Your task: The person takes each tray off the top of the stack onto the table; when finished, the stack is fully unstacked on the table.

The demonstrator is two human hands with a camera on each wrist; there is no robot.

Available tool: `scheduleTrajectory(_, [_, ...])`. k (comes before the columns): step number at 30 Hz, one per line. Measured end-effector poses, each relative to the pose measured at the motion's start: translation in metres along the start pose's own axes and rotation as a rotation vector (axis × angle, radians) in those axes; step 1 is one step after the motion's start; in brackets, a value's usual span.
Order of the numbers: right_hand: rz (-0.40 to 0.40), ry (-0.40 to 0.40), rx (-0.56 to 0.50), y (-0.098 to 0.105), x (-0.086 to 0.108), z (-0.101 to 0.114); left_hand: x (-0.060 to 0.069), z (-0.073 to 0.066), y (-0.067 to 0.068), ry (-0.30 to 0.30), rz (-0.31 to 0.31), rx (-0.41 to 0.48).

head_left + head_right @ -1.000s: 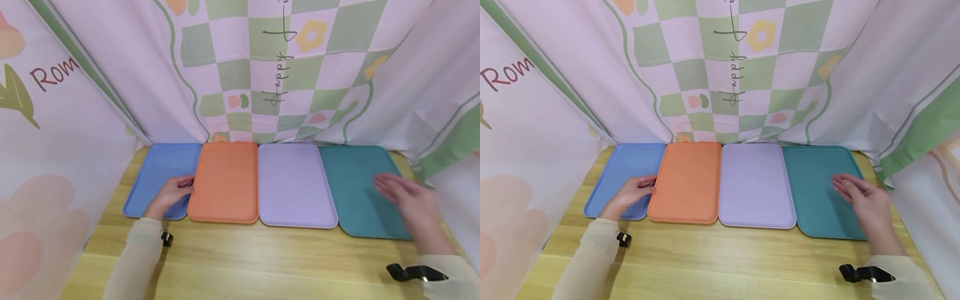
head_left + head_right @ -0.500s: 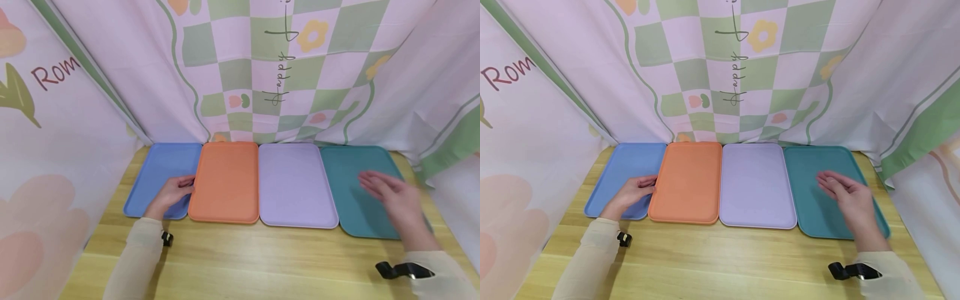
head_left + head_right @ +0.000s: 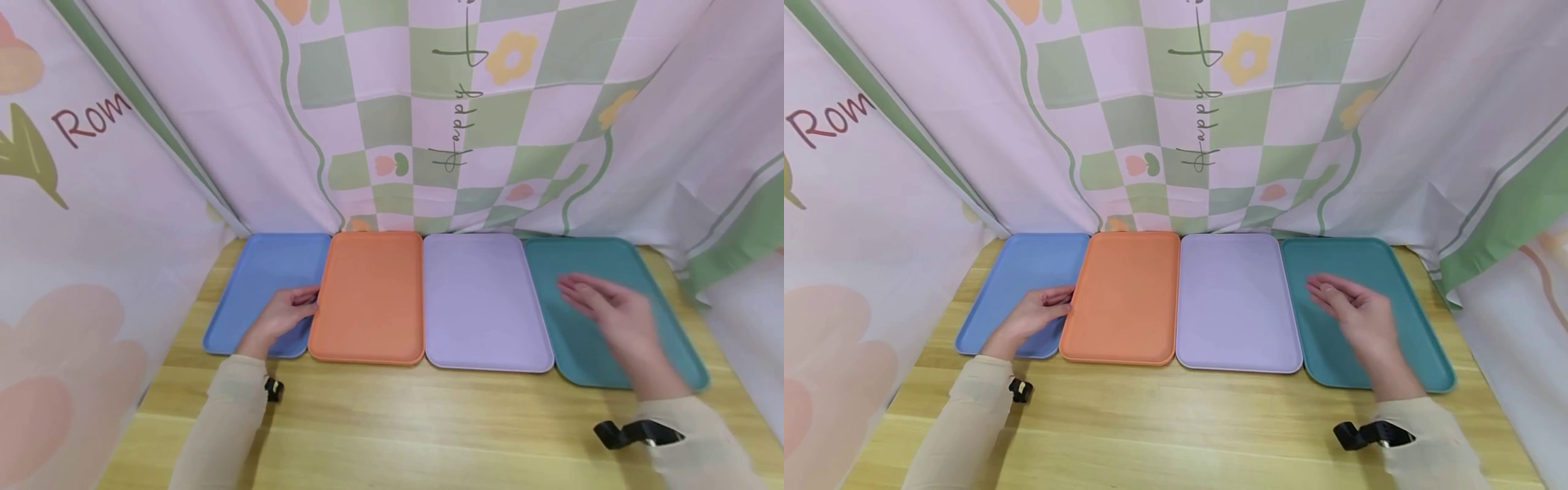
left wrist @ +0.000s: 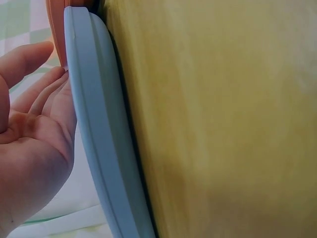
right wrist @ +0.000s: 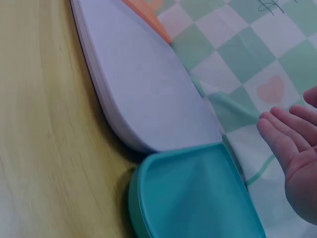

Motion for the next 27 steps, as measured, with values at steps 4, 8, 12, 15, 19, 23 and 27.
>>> scheduleTrajectory(4, [0.005,0.023,0.02,-0.012,-0.003,-0.001,-0.001,0.001,0.0,-0.001,-0.002,0.0])
scheduleTrajectory(8, [-0.001,0.014,0.054,-0.022,-0.005,-0.004,-0.001,0.002,0.0,-0.007,-0.003,-0.003])
scheduleTrajectory(12, [0.026,0.019,0.057,-0.035,-0.007,-0.006,-0.001,0.001,0.001,-0.021,-0.011,-0.019])
scheduleTrajectory(15, [0.06,0.043,0.049,-0.046,-0.009,-0.007,-0.001,0.0,0.001,-0.029,-0.016,-0.028])
scheduleTrajectory(19, [0.105,0.062,-0.005,-0.06,-0.011,-0.009,0.0,-0.001,0.001,-0.03,-0.017,-0.033])
scheduleTrajectory(23, [0.122,0.047,-0.029,-0.072,-0.013,-0.014,0.0,-0.001,0.0,-0.028,-0.02,-0.03])
scheduleTrajectory(27, [0.126,0.028,-0.006,-0.081,-0.013,-0.02,-0.001,-0.001,-0.001,-0.044,-0.021,-0.027])
Point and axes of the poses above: each hand's wrist, its own x-axis away from the middle knuckle, its own y-axis out of the back of the hand, z = x × y, the point moved 8 cm from there along -x, towards the middle knuckle, and after that the axes turned 6 degrees about -x, right-handed, at the moved point
